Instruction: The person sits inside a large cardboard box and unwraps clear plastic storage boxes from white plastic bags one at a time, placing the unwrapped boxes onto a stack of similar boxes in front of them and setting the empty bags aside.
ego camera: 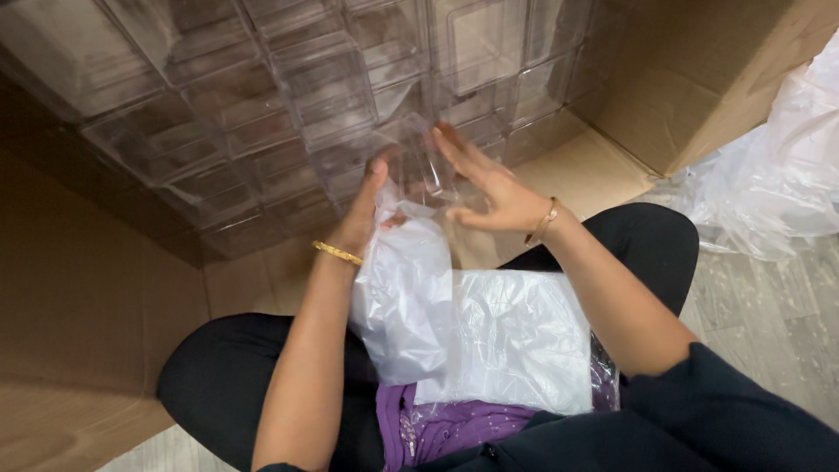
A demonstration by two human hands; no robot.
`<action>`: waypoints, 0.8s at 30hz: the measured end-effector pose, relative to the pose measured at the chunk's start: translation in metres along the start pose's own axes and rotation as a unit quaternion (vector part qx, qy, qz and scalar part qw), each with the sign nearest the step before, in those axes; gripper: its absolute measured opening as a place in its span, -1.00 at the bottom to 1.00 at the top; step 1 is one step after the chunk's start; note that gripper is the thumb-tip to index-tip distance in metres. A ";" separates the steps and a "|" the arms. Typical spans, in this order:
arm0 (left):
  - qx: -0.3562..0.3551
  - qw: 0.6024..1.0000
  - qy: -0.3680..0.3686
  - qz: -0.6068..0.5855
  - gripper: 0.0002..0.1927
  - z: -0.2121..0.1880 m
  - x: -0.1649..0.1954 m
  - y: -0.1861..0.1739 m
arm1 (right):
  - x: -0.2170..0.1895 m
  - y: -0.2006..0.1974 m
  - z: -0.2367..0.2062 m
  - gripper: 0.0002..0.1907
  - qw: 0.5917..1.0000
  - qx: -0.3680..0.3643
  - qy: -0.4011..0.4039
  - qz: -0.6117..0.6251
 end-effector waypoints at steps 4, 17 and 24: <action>-0.065 0.997 0.010 0.049 -0.30 -0.005 0.014 0.006 | -0.007 -0.010 0.002 0.08 0.999 0.005 0.036 0.012; -0.050 0.968 -0.034 0.245 -0.17 -0.013 0.031 0.021 | -0.018 -0.020 -0.001 0.21 0.996 0.028 0.049 0.074; -0.063 0.968 -0.040 0.242 -0.12 -0.018 0.037 0.030 | -0.024 -0.020 0.003 0.21 0.999 0.004 0.032 0.023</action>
Point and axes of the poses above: each hand's wrist, its own z-axis towards the middle knuckle, its own y-axis out of the palm, x = y × z, the point moved 4 cm from there along z, towards the middle knuckle, and after that the axes turned 10 degrees about y, right-handed, at the moved point
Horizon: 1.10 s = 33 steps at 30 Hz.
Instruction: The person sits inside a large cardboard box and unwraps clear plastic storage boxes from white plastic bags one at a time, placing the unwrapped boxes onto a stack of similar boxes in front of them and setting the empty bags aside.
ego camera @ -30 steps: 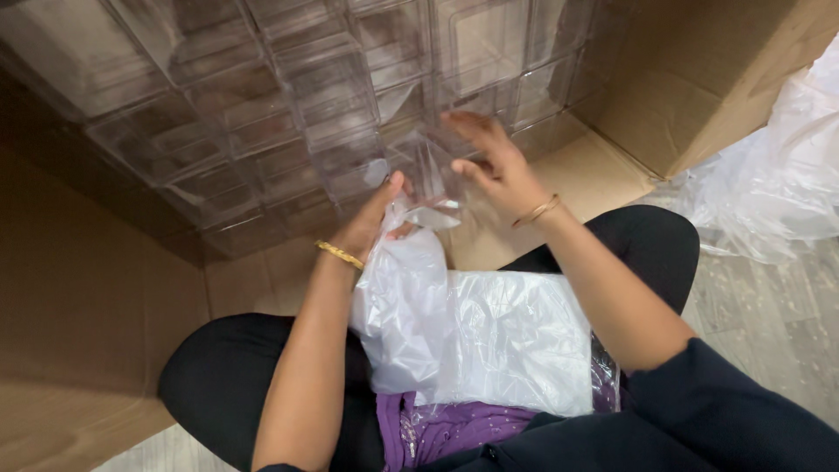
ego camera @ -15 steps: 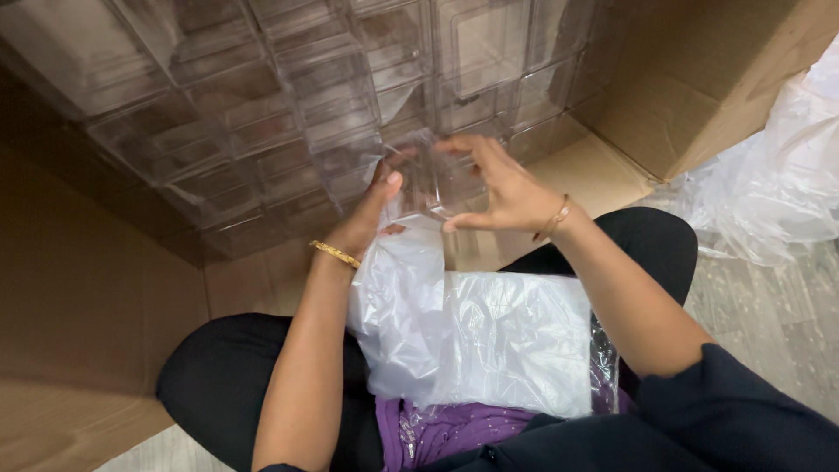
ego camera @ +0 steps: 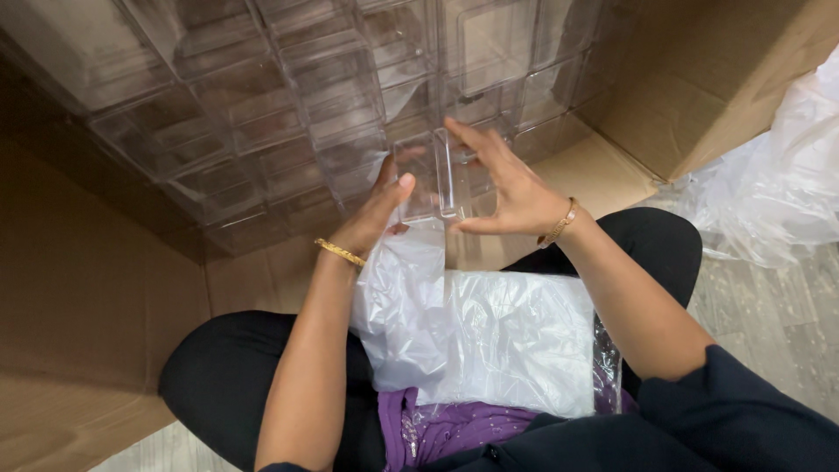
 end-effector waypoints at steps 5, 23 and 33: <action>0.011 1.000 -0.011 0.018 -0.13 -0.002 0.002 0.003 | 0.000 0.002 -0.003 0.20 1.000 0.004 -0.010 -0.008; -0.005 0.999 0.005 0.053 -0.08 -0.005 0.008 0.008 | 0.007 0.013 -0.007 0.25 0.999 -0.019 0.021 0.046; 0.030 0.951 0.083 0.297 -0.19 0.008 -0.016 -0.016 | 0.019 0.032 -0.019 0.16 0.999 0.030 0.008 -0.024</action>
Point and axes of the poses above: each hand's wrist, its own z-axis towards the middle knuckle, its own y-axis out of the palm, x = y × z, the point moved 4 cm from there along z, towards the middle knuckle, and after that the axes turned 10 degrees about y, right-handed, at the moved point
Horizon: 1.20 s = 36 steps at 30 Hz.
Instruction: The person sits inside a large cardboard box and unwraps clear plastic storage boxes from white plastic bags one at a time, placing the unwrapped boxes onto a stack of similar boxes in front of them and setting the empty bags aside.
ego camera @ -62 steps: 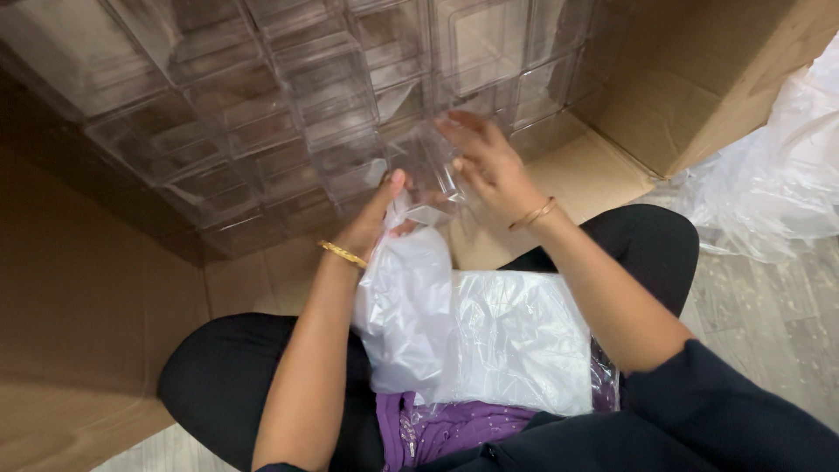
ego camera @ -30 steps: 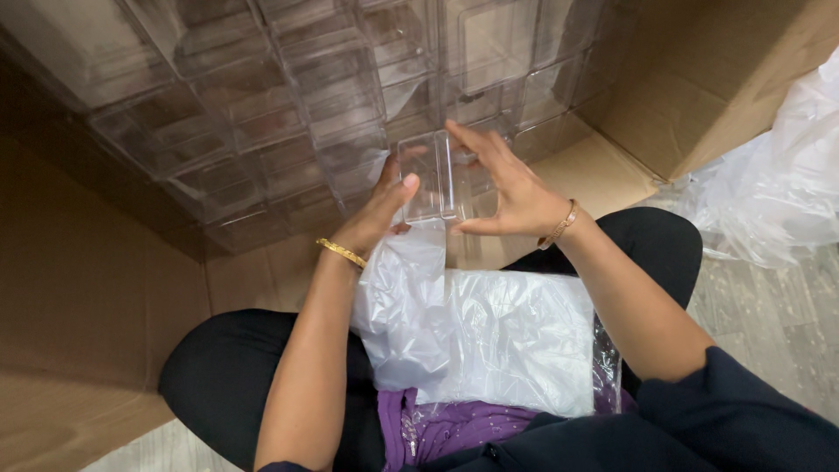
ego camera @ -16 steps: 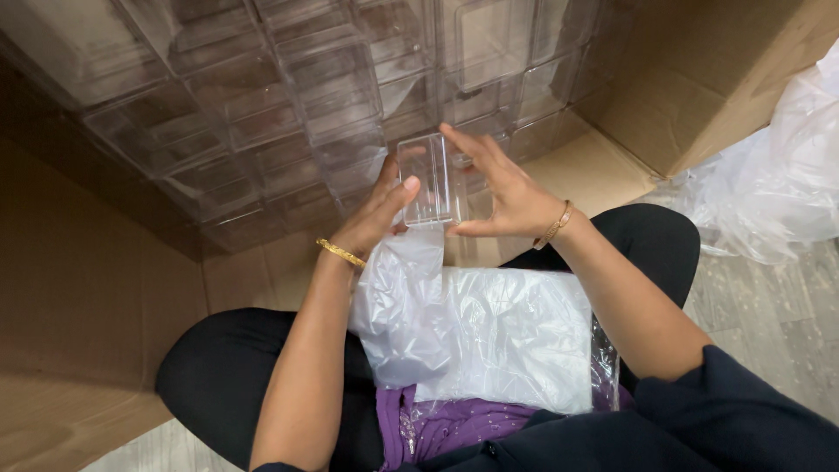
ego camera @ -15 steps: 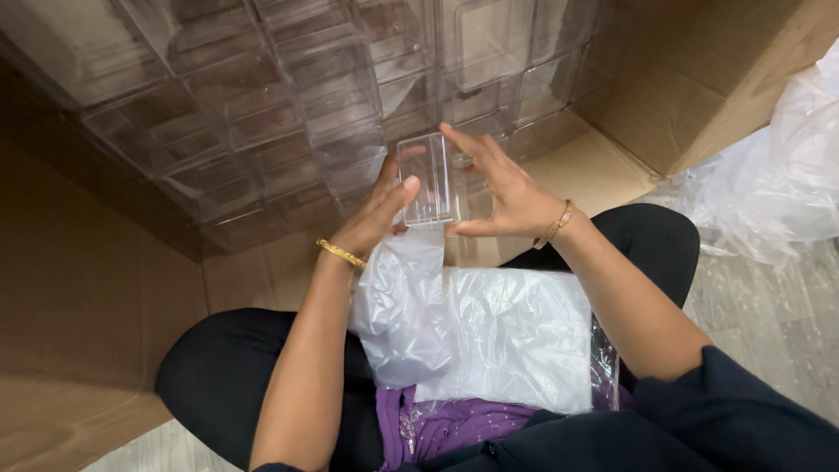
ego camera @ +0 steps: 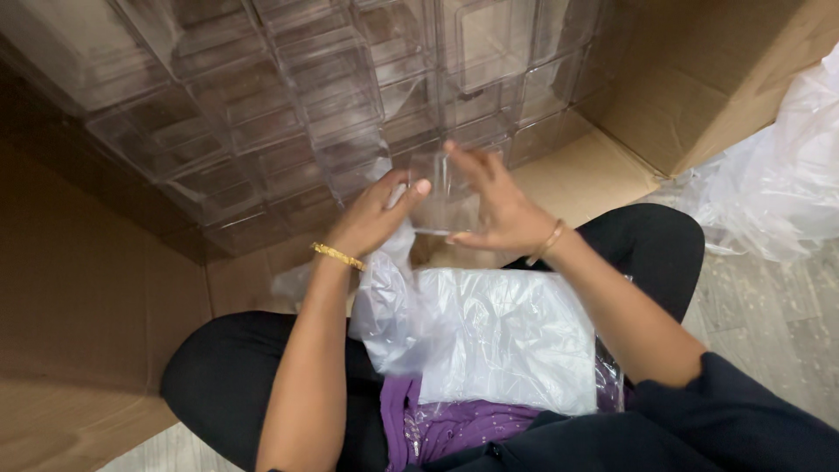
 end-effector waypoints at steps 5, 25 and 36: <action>-0.078 0.978 -0.128 0.148 -0.28 -0.009 -0.027 0.005 | 0.001 0.070 -0.002 0.12 0.981 0.062 0.015 -0.184; -0.027 0.955 -0.225 0.194 -0.36 -0.024 -0.054 -0.041 | 0.093 0.033 0.050 -0.64 0.908 0.290 0.188 -0.238; 0.060 0.994 0.037 0.087 -0.66 -0.006 -0.014 -0.040 | 0.067 0.008 0.021 -0.84 0.925 0.347 0.148 -0.045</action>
Point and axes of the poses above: each hand's wrist, its own z-axis towards the middle knuckle, its own y-axis out of the palm, x = y × z, the point moved 4 cm from there along z, towards the middle knuckle, and after that the axes turned 10 degrees about y, right-handed, at the moved point
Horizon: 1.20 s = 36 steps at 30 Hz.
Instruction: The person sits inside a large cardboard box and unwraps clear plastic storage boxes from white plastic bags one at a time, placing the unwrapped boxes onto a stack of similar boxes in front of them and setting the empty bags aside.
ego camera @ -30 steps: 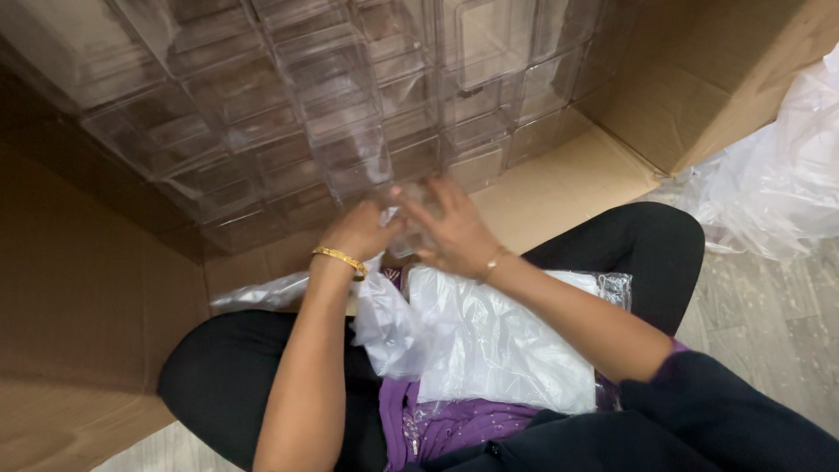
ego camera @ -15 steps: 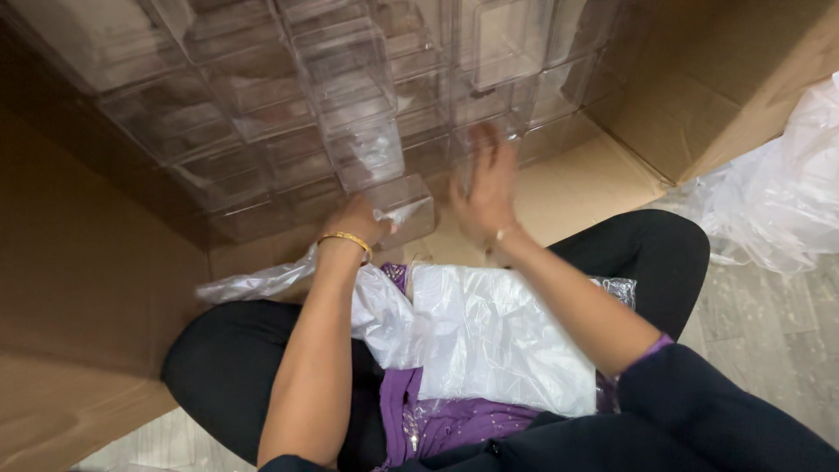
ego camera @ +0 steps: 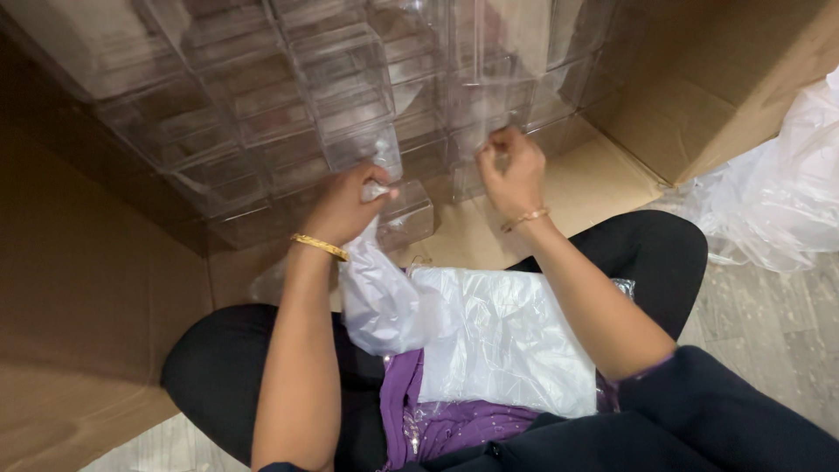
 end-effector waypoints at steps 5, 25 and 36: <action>-0.027 0.992 0.049 -0.116 -0.69 0.002 0.017 0.015 | -0.012 -0.013 -0.001 -0.86 0.991 -0.003 0.095 0.091; 0.083 0.920 -0.125 -0.361 0.09 -0.010 0.023 -0.018 | -0.019 -0.012 -0.048 -0.74 0.974 -0.165 0.115 0.106; 0.036 0.843 -0.124 -0.522 -0.01 -0.033 0.036 -0.077 | 0.119 -0.016 -0.033 -0.71 0.917 -0.188 0.253 -0.244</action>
Point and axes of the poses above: each hand's wrist, its own z-axis towards the middle knuckle, its own y-axis out of the palm, x = y × z, the point moved 4 cm from there along z, towards the middle knuckle, and after that the axes turned 10 degrees about y, right-handed, at the moved point
